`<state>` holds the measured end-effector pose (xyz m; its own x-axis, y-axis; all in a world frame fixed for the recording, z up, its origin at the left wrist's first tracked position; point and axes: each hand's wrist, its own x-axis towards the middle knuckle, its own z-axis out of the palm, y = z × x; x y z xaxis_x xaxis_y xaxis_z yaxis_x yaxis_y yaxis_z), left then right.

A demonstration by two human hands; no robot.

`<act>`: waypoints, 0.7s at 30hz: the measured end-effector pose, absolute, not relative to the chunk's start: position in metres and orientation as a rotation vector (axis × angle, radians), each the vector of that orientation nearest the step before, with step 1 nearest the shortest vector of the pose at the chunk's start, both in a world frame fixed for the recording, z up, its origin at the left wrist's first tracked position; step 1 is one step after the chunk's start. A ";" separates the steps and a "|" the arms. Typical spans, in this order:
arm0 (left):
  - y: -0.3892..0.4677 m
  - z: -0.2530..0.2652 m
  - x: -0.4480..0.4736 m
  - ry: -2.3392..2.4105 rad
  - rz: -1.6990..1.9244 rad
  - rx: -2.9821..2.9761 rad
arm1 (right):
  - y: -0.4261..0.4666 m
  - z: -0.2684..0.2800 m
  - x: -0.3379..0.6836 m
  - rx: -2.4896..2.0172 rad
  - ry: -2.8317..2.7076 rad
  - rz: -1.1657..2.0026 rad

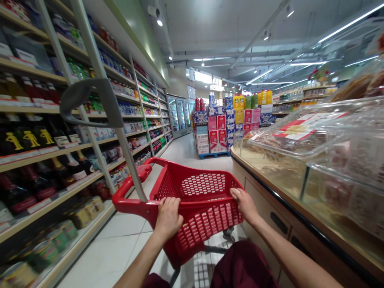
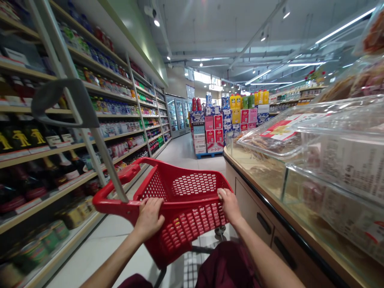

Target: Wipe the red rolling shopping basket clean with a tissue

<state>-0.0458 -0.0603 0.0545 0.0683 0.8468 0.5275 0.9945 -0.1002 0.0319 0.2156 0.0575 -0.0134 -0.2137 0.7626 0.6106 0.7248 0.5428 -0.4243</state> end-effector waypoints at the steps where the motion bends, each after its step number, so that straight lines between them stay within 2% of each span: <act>1: -0.060 0.055 -0.044 -1.842 -0.605 -2.010 | 0.058 -0.013 0.216 -1.251 -1.924 0.058; 7: -0.062 0.057 -0.040 -1.841 -0.598 -2.024 | 0.042 -0.014 0.184 -0.889 -2.157 0.053; 13: -0.063 0.055 -0.043 -1.831 -0.608 -2.022 | 0.059 -0.015 0.232 -1.342 -1.897 0.043; 19: -0.063 0.057 -0.045 -1.840 -0.599 -2.039 | 0.044 -0.016 0.195 -0.930 -2.173 0.030; 21: -0.064 0.057 -0.045 -1.840 -0.594 -2.043 | 0.050 -0.019 0.210 -1.035 -2.136 0.024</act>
